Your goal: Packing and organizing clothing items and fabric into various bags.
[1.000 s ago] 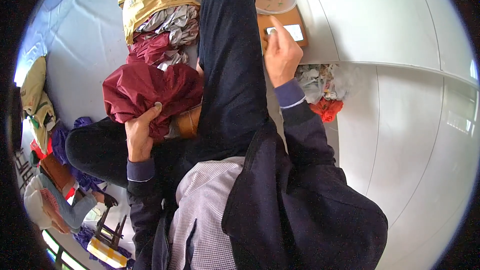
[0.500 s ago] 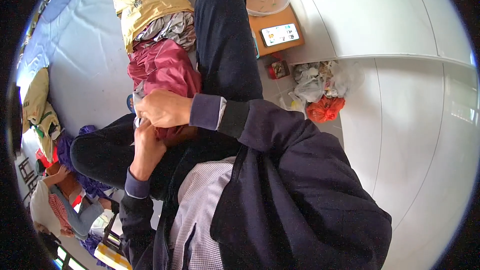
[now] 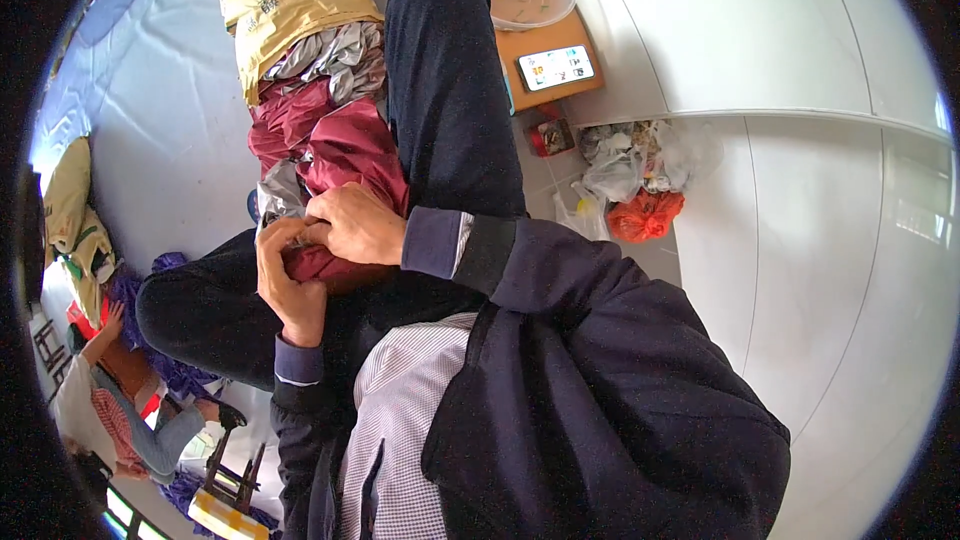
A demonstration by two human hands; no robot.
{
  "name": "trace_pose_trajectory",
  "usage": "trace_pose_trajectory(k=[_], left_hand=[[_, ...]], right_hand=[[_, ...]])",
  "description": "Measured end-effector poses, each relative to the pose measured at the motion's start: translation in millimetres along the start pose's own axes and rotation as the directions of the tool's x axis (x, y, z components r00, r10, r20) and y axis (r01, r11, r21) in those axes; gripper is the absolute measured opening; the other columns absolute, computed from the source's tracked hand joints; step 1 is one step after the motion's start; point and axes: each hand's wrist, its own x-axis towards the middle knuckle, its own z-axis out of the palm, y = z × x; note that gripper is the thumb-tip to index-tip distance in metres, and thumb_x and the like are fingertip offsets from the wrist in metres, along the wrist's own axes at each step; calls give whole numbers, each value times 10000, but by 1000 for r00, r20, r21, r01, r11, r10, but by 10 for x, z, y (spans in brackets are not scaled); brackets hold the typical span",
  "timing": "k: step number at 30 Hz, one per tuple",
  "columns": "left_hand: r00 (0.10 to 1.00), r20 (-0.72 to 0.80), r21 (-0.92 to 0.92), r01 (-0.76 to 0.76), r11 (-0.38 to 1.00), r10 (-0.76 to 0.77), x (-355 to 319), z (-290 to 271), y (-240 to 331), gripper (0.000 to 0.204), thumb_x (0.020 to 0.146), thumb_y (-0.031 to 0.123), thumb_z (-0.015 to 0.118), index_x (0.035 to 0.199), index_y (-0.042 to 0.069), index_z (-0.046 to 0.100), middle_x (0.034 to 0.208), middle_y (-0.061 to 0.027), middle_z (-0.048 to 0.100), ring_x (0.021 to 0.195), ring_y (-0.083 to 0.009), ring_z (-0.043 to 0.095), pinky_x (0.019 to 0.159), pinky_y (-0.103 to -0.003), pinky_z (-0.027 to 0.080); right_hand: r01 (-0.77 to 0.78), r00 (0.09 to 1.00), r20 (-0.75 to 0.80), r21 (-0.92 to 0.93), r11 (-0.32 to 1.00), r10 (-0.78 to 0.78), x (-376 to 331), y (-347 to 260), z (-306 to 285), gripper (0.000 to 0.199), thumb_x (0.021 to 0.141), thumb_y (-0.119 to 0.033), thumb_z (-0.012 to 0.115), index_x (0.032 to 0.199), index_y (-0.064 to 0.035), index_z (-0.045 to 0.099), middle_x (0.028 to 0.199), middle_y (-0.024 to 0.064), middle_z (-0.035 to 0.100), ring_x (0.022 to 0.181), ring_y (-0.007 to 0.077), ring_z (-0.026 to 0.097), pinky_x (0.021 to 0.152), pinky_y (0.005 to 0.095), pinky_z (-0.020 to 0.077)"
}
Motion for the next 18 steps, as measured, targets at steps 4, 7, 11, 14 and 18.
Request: trace_pose_trajectory(k=[4, 7, 11, 14, 18], left_hand=[[995, -52, 62, 88, 994, -85, 19, 38, -59, 551, 638, -169, 583, 1157, 14, 604, 1049, -154, 662, 996, -346, 659, 866, -363, 518], [984, -6, -58, 177, 983, -177, 1, 85, -107, 571, 668, -156, 607, 1213, 14, 602, 1006, -150, 678, 930, -344, 676, 840, -354, 525], [979, -14, 26, 206, 978, -205, 19, 83, -153, 499, 713, -94, 657, 1198, 25, 630, 963, -143, 694, 886, -342, 690, 816, -360, 532], [983, 7, 109, 179, 978, -181, 46, 73, -154, 397, 736, -53, 675, 1125, 24, 651, 951, -153, 691, 877, -351, 688, 782, -371, 532], [983, -1, 215, 180, 960, -184, 5, 57, -183, 311, 742, -16, 696, 1048, 17, 654, 905, -173, 666, 833, -379, 664, 732, -397, 521]], right_hand=[[-51, 991, -128, -46, 998, 45, -52, -39, 77, 265, 881, -228, 707, 875, 32, 660, 767, 230, 650, 729, 396, 657, 640, 466, 476], [-60, 983, -176, -42, 997, 52, -87, -98, 89, 266, 892, -221, 703, 834, 29, 632, 738, 229, 638, 713, 406, 650, 635, 466, 480], [-107, 978, -190, -81, 991, 90, -107, -144, 81, 230, 892, -192, 700, 850, 20, 620, 752, 207, 652, 726, 395, 657, 653, 465, 496], [-15, 962, -272, -89, 996, -10, -122, -132, 98, 192, 889, -162, 696, 892, 17, 626, 799, 180, 680, 759, 372, 671, 681, 449, 517], [-44, 968, -248, -27, 999, 36, -126, -186, 29, 162, 878, -112, 704, 962, 13, 646, 847, 169, 701, 806, 344, 694, 716, 410, 539]])
